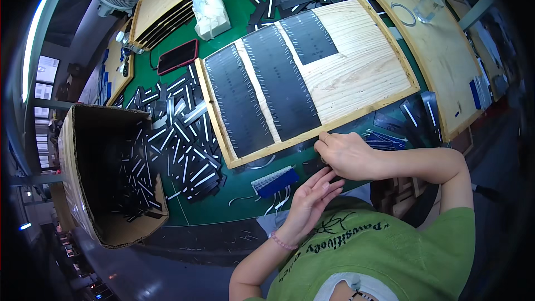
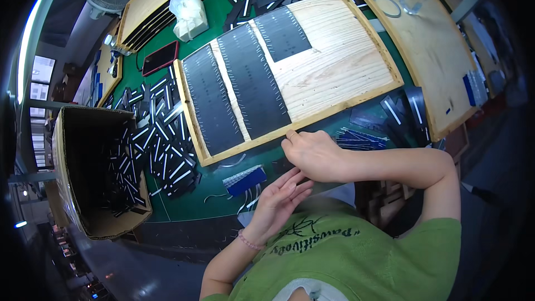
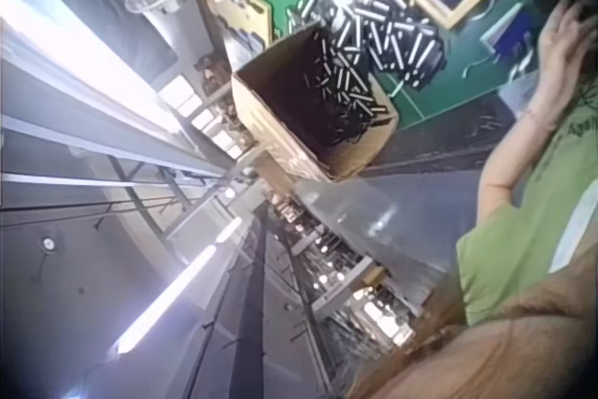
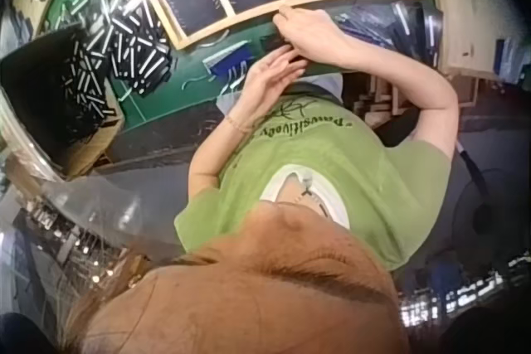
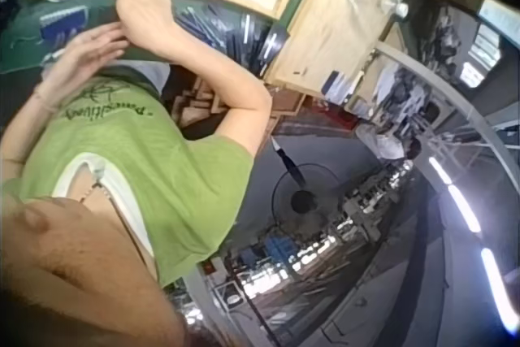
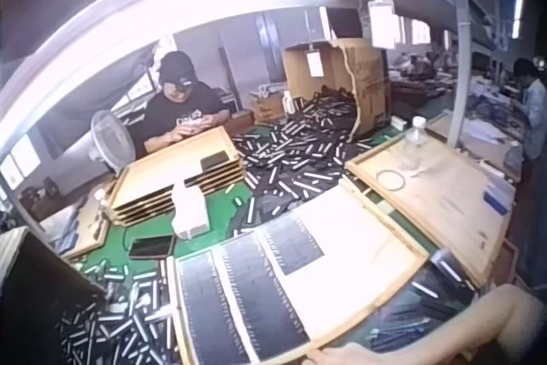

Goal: Manual assembly of small black components and blue strips onto a board at a factory workbench.

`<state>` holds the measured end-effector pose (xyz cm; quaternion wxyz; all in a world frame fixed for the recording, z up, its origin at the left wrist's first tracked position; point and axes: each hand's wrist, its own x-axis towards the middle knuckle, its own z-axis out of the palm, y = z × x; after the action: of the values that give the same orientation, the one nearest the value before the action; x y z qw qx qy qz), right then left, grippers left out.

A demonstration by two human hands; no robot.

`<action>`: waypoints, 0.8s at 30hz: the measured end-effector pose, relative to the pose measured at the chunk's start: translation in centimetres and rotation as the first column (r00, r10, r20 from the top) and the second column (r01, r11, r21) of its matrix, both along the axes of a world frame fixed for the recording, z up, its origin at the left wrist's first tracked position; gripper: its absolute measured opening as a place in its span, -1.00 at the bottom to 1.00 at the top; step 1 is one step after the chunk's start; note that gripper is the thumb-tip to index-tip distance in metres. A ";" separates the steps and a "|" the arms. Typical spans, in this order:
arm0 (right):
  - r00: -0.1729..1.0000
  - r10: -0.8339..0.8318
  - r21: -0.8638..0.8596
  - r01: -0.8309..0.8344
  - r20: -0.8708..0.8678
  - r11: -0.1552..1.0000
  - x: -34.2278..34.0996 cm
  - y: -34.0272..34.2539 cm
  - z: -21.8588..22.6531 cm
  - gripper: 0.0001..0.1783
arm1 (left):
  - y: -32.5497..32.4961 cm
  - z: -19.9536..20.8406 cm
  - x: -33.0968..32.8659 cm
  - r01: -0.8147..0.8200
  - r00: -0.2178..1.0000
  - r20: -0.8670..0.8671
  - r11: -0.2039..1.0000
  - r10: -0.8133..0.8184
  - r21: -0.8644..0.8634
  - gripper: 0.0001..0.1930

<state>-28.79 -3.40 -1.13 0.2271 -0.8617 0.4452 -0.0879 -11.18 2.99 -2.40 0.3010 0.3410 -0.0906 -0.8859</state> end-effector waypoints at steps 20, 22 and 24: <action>0.988 -0.153 -0.397 0.152 0.029 0.905 -7.7 -14.3 -0.7 -0.71 | -18.5 1.5 -6.4 0.992 0.042 0.795 0.071 0.605 -0.107 0.04; 0.985 -0.168 -0.359 0.173 0.046 0.917 -7.9 -14.6 -0.4 -0.68 | -18.9 1.3 -7.0 0.990 0.075 0.793 0.048 0.605 -0.130 0.05; 0.982 -0.178 -0.323 0.189 0.063 0.927 -8.3 -14.9 -0.4 -0.64 | -19.0 0.9 -7.4 0.989 0.071 0.800 0.061 0.595 -0.133 0.07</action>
<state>-37.06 -18.33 -1.52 0.0789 -0.8404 0.4992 -0.1957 -18.62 -16.00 -1.51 0.0339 0.4677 -0.8726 -0.1368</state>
